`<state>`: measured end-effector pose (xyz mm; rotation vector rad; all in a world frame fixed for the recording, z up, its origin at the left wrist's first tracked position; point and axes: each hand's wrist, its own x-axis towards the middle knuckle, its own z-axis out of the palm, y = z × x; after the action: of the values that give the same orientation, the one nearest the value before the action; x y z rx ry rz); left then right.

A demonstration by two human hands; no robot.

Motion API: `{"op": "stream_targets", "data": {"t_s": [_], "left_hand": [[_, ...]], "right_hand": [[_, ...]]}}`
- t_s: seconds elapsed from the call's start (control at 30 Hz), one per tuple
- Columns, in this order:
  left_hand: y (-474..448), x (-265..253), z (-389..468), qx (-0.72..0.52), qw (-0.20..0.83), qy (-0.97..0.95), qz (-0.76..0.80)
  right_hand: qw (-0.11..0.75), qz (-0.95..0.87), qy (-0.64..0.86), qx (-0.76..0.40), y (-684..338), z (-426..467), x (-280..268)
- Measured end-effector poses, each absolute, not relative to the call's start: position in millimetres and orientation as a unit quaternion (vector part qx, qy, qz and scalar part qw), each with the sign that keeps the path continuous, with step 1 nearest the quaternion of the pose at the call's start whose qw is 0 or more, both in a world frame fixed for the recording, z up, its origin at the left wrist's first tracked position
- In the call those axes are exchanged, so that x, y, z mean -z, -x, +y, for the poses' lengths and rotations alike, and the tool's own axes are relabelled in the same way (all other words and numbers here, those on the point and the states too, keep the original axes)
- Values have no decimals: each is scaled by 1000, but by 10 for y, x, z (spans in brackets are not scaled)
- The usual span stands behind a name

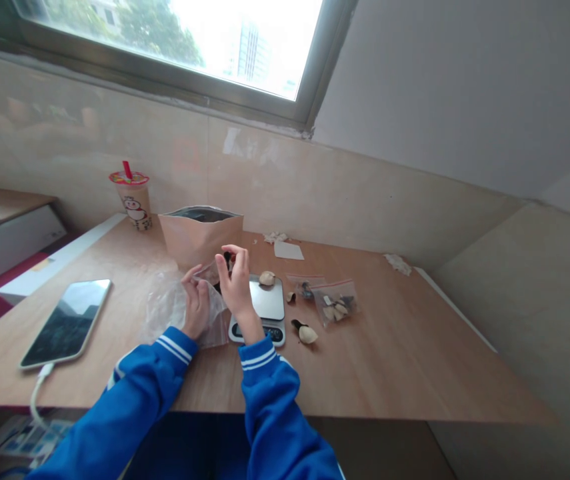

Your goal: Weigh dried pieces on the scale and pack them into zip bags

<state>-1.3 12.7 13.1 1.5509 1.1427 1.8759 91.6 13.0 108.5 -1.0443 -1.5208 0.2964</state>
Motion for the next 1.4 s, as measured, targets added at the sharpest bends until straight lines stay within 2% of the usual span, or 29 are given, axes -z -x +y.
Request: {"op": "stream_targets", "data": {"t_s": [0.2, 0.33, 0.4, 0.57, 0.67, 0.83, 1.03, 1.13, 1.2, 1.33, 1.4], "left_hand": [[-8, -212, 100, -685, 258, -546, 408], [4, -246, 106, -681, 261, -526, 437], [15, -257, 120, -679, 267, -507, 459], [25, -285, 146, -683, 304, -455, 484], [22, -300, 143, -683, 312, -449, 485], [25, -265, 150, -687, 313, -454, 473], [23, -239, 163, -693, 306, -463, 459], [20, -267, 151, -693, 300, -467, 460], [19, -281, 142, -692, 297, -466, 464], [17, -280, 144, -707, 304, -454, 450], [20, -273, 157, -711, 305, -445, 451]], "right_hand": [[514, -715, 448, -154, -1019, 14, -1053], [547, -667, 497, -92, -1287, 111, -977], [533, -638, 553, -56, -1472, 191, -823], [357, -669, 652, -17, -1812, 238, -376], [321, -687, 652, -5, -1865, 190, -291], [396, -657, 642, -18, -1852, 189, -421], [600, -544, 564, -157, -1592, 99, -922], [698, -501, 495, -128, -1358, -33, -1216], [680, -543, 476, -128, -1225, -99, -1328], [542, -681, 464, -164, -1097, -148, -1320], [542, -675, 478, -149, -1102, -164, -1258]]}}
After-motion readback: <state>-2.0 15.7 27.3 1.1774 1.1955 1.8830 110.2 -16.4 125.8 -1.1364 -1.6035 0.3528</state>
